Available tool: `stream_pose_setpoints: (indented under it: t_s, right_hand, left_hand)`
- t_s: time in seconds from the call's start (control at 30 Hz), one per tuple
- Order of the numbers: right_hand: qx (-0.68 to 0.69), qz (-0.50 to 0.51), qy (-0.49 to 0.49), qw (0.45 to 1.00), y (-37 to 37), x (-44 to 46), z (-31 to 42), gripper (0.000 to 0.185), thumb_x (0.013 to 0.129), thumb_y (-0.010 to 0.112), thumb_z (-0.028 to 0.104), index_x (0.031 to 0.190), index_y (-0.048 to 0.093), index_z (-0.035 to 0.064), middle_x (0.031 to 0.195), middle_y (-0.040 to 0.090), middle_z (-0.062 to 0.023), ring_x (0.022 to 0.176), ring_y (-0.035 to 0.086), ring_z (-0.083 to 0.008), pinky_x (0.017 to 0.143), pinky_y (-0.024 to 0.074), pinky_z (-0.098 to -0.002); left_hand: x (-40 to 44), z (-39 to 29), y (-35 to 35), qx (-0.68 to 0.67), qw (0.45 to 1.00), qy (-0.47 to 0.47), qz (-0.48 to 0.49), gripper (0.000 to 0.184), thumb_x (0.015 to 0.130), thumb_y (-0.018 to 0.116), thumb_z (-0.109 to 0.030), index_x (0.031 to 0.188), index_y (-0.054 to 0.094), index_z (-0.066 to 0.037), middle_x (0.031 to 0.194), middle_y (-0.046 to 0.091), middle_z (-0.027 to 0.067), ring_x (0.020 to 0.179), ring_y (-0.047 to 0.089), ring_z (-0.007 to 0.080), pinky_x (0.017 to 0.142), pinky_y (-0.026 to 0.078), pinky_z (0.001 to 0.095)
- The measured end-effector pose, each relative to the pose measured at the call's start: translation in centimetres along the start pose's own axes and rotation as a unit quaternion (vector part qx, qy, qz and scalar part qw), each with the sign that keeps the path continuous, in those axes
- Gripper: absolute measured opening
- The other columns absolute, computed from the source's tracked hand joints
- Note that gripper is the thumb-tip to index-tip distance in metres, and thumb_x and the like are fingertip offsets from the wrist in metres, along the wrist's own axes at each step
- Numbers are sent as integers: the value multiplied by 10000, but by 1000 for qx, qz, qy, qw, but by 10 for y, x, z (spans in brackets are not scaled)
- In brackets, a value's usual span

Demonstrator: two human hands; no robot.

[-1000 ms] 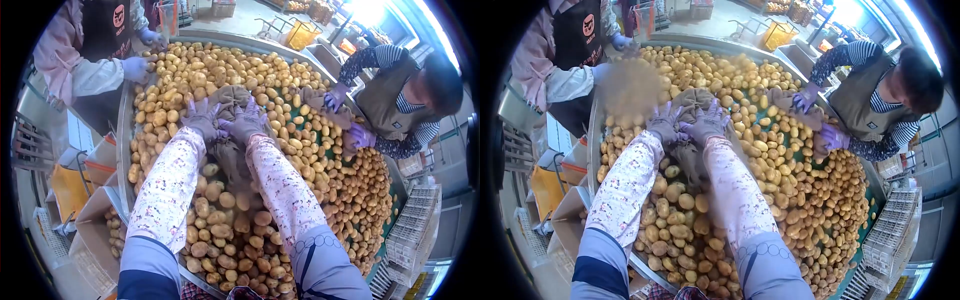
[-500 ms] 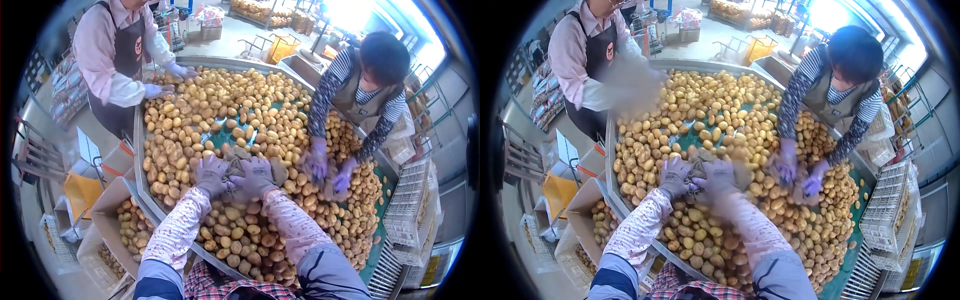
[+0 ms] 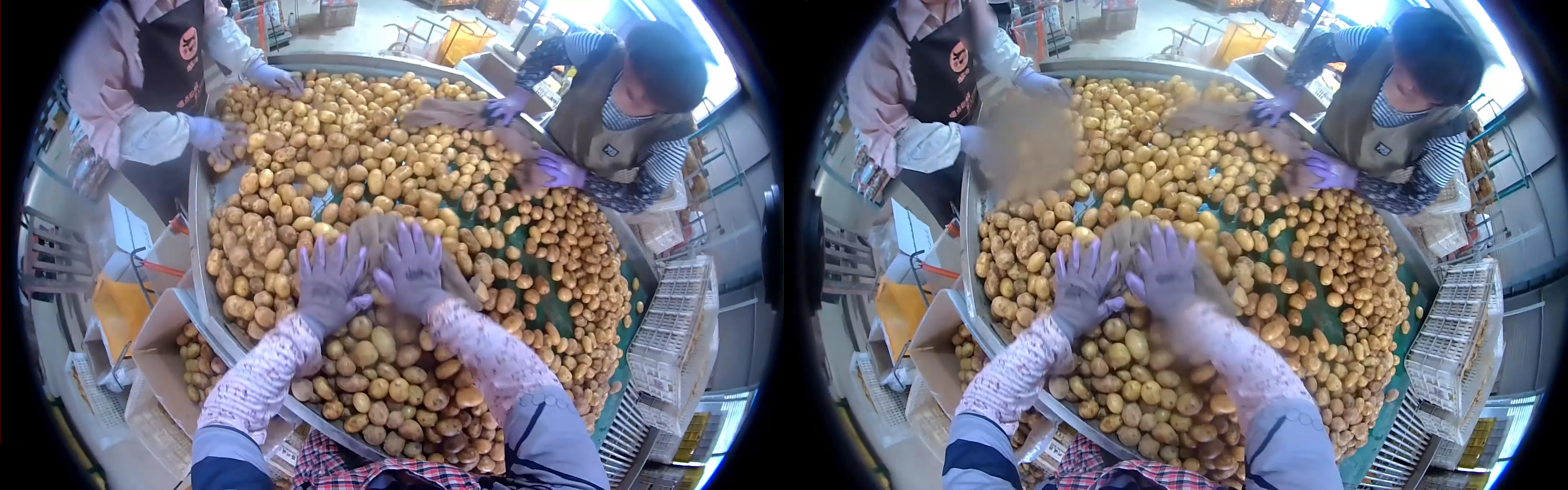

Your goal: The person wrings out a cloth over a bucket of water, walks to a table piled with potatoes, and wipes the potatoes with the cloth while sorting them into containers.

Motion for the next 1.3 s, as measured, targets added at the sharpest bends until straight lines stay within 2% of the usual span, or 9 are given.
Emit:
stream_pose_setpoints:
  t_s: [0.13,0.4,0.43,0.6,0.73,0.87,1.03,1.2,1.3]
  right_hand:
    - [-10,49,51,997,1,95,-17,658,891,542,519,1423,497,134,1582,238,-197,1462,201,-414,1162,106,-637]
    - [-4,47,176,983,16,208,-35,643,849,619,532,1381,536,180,1488,384,-168,1369,370,-396,1117,261,-608]
    - [-7,35,189,981,23,208,-32,629,821,638,515,1346,560,178,1470,398,-163,1358,372,-389,1111,271,-597]
    - [14,-19,98,995,7,128,-3,480,764,665,433,1179,651,191,1504,335,-158,1397,275,-380,1121,236,-612]
    - [83,34,46,995,-4,42,1,480,734,701,399,1161,648,187,1368,464,-137,1281,411,-351,1050,354,-520]
    - [72,-4,-1,997,-66,-54,20,441,739,743,353,1095,637,116,1341,511,-120,1148,547,-321,909,472,-433]
    - [141,-34,-61,988,-114,-139,21,525,709,762,327,1154,606,95,1246,530,-131,1159,518,-332,935,450,-450]
    - [163,54,-55,984,-110,-172,40,527,761,708,341,1186,579,57,1386,433,-264,1279,425,-470,1029,375,-562]
    - [130,-14,-117,984,-54,-157,33,554,786,672,407,1172,569,23,1519,271,-297,1420,223,-504,1079,178,-705]
  left_hand:
    - [87,39,-15,16,999,-21,31,1004,748,706,-626,1566,201,-333,1637,158,112,1488,107,436,1174,96,626]
    - [209,118,-3,-180,964,-154,124,1141,679,827,-548,1570,145,-338,1654,98,89,1480,59,494,1168,130,638]
    - [206,120,16,-226,962,-140,56,1196,609,884,-506,1563,234,-193,1603,151,241,1457,208,418,1199,176,458]
    - [112,78,-16,-204,962,-137,119,1044,649,829,-540,1521,338,-242,1589,239,142,1467,191,388,1185,151,541]
    - [29,41,-12,-219,959,-107,141,900,658,820,-513,1443,471,-246,1526,358,95,1440,281,320,1175,208,489]
    - [-30,-6,-16,-188,981,-17,37,695,634,818,-364,1272,600,-198,1259,548,68,1222,487,263,1034,351,434]
    - [-88,-44,-34,-270,951,110,-101,482,586,773,-220,1060,692,-185,1113,566,82,1069,542,293,909,396,476]
    - [-166,-83,-32,-117,982,123,-77,654,724,737,-404,1324,572,-201,1425,414,200,1339,369,408,1075,250,613]
    - [-154,-65,-23,-42,998,40,-2,791,787,657,-550,1468,418,-228,1564,241,209,1457,180,428,1144,81,646]
Point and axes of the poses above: each hand's wrist, its own x-axis towards the middle knuckle, its own y-axis out of the palm, z = x × y, the point moved 2 cm from there along x, towards the middle knuckle
